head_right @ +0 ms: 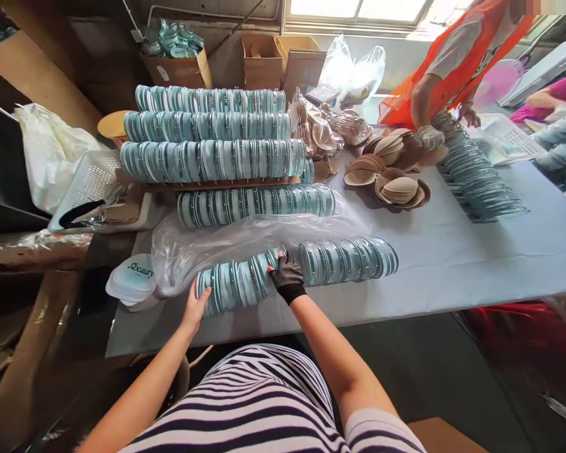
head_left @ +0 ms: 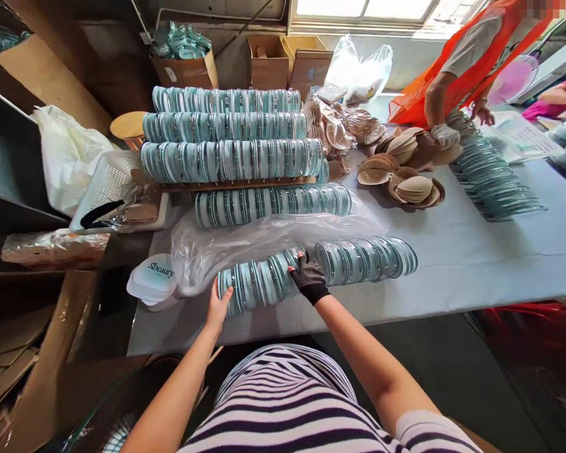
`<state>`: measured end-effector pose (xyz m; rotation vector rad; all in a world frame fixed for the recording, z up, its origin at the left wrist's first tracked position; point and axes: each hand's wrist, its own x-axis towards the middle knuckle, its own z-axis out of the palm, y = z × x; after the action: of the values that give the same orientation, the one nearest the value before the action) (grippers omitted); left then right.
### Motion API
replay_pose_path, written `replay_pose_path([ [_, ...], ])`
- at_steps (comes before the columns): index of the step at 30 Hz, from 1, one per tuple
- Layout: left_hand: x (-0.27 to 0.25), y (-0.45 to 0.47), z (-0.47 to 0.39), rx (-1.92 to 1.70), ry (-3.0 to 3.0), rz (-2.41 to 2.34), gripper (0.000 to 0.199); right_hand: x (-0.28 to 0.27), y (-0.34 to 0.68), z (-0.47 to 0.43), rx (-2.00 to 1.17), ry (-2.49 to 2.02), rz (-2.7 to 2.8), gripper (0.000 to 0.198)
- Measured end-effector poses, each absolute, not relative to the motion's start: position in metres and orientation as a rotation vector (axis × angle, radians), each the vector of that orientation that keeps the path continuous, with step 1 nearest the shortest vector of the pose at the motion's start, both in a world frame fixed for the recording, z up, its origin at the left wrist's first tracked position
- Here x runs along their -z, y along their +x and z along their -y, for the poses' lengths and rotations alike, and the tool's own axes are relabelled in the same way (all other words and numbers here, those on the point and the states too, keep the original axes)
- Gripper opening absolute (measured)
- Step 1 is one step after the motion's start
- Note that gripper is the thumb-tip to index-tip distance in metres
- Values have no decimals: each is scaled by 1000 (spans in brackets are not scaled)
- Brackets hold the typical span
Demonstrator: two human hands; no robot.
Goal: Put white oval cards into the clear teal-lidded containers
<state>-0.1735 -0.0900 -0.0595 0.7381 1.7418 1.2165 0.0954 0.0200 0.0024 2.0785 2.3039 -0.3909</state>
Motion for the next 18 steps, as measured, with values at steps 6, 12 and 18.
replay_pose_path([
  [6,61,-155,76,-989,1047,-1870,90,16,118,-6,233,2049,-2484,50],
  [12,64,-148,60,-1017,1188,-2085,102,-21,204,-28,192,2235,-2461,51],
  [18,65,-142,43,-824,1010,-2138,91,-49,400,-61,427,2996,-1574,72],
])
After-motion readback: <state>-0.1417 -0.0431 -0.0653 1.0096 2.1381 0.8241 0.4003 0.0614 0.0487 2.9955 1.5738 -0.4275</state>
